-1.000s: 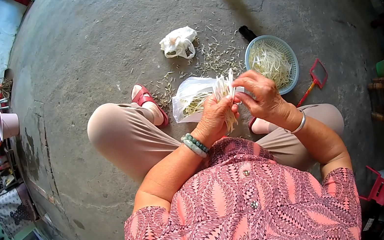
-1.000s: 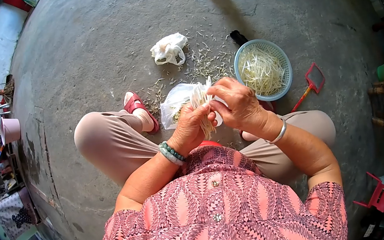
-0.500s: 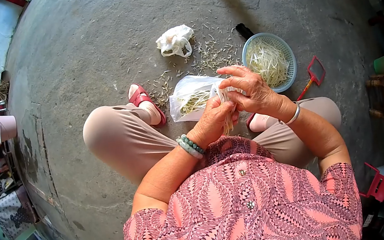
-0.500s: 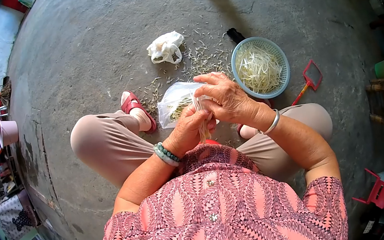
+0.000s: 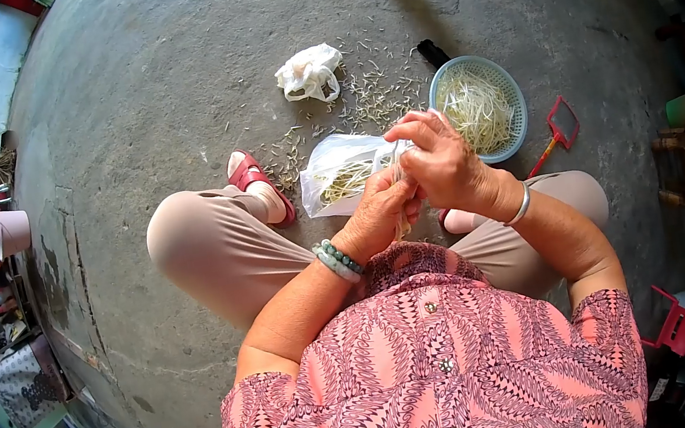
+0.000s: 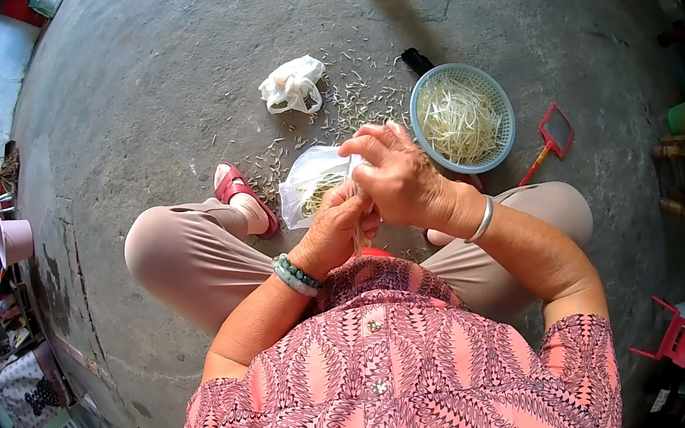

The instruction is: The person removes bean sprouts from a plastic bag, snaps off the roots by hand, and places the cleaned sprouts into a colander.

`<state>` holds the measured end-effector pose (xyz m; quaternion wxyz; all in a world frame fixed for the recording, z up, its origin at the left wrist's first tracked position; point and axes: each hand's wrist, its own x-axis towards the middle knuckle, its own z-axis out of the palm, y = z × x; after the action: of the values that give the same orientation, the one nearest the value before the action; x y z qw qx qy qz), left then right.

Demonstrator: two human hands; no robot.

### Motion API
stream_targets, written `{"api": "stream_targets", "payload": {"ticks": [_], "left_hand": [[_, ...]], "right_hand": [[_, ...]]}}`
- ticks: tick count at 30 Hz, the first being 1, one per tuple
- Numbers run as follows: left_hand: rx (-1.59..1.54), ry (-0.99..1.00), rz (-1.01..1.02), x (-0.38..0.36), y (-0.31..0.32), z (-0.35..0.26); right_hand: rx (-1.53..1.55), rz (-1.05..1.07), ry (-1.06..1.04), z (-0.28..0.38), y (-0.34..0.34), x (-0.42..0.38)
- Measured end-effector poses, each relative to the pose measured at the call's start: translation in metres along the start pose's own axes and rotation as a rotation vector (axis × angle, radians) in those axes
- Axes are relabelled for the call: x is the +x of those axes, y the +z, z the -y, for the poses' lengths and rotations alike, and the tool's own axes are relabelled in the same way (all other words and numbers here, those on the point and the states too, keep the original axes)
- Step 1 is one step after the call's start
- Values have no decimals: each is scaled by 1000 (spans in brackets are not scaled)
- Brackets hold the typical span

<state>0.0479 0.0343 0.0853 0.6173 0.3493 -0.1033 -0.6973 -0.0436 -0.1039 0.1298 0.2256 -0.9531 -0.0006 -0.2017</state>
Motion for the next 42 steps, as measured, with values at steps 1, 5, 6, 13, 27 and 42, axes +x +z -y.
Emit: {"api": "stream_targets", "payload": {"ticks": [1,5,6,13,27,42], "left_hand": [[2,-11,-3,-1,1,-1],[-10,-44,-33,-3,5,-6],[-19,-48,-45,-3,6,-7],[-122,-69,-10,-4,-2,-4],[-211,-141,34,34,-4,-8],[133,-347,-435,152,-14,59]], "right_hand": [[-104,2,-36,6,-2,1],[-192,-110,-45,10,-10,7],[-167,-147,-22,9,-17,13],[276,-163,313,-33,-31,29],[175,-344,425,-46,-85,22],[249,-638,632,-66,-146,-21]]}}
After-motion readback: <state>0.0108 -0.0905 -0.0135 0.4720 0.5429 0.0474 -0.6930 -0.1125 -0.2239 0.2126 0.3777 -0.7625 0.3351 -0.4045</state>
